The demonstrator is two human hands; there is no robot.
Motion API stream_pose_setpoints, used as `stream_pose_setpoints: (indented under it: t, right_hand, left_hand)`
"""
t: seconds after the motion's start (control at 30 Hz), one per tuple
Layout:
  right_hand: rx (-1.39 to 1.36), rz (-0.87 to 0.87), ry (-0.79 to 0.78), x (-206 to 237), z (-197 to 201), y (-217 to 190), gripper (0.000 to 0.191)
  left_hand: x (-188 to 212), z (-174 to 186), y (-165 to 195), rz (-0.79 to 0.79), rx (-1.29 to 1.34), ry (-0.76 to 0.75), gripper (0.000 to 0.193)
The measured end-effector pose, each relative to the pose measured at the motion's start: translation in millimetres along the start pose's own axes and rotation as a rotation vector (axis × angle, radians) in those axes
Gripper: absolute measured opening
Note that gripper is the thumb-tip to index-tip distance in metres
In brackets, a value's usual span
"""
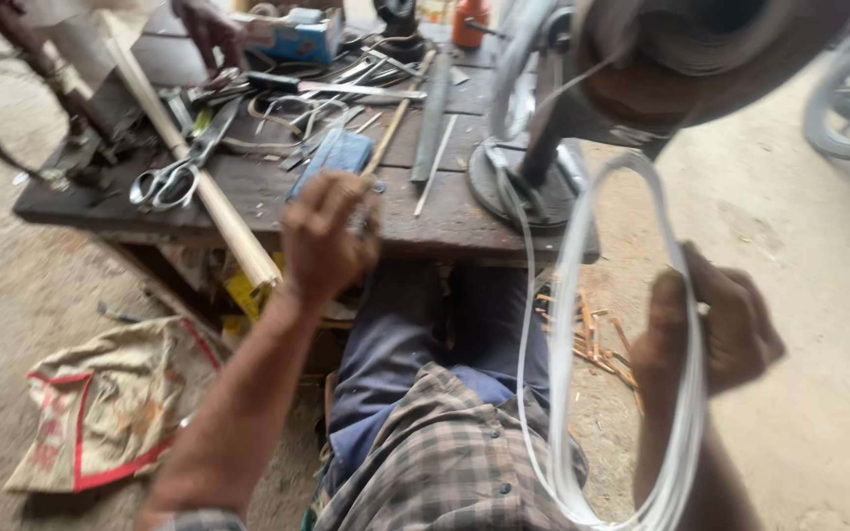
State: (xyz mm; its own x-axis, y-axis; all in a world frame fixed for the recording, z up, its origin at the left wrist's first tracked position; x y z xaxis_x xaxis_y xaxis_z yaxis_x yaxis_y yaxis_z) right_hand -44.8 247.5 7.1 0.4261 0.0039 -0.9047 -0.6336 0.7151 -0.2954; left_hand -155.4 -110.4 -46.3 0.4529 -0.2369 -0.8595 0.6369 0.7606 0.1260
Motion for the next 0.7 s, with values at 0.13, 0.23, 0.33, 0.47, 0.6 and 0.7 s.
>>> stream_pose_setpoints:
  t: [0.13,0.23,0.33,0.47,0.6,0.7]
  right_hand:
    - [-0.062,0.015,0.08,-32,-17,-9,0.022]
    - [-0.058,-0.008,0.085,-45,-20,-20,0.02]
    - [-0.034,-0.041,0.09,-53,-19,-28,0.017]
    - [0.075,0.026,0.091,-63,-14,-30,0.016]
    - [0.103,0.157,0.08,-73,-8,-23,0.016]
    - [0.14,0.217,0.078,-78,-5,-23,0.014]
  left_hand:
    - [-43,-7,104,-0.197,0.197,-0.076,0.032]
    - [-72,4,148,-0.196,0.263,-0.003,0.043]
    - [-107,5,162,-0.144,0.272,0.082,0.057]
    - [-132,12,161,-0.16,0.185,0.109,0.036]
    - [-141,21,167,-0.179,0.152,0.065,0.032]
    - [-147,26,172,-0.166,0.128,0.065,0.031]
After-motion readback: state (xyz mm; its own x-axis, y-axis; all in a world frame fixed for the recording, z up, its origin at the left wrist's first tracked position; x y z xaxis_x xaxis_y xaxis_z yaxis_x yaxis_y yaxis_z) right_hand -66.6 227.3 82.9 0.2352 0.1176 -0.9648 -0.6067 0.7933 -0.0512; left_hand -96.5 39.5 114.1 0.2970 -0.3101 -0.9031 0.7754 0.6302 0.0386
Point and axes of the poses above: each hand's wrist, its own x-axis away from the middle knuckle, its own z-axis out of the back of the hand, y = z × x, the point moved 1 cm from there along -x, towards the middle knuckle, and after that the axes turned 10 degrees about -y, right-handed, at the moved point
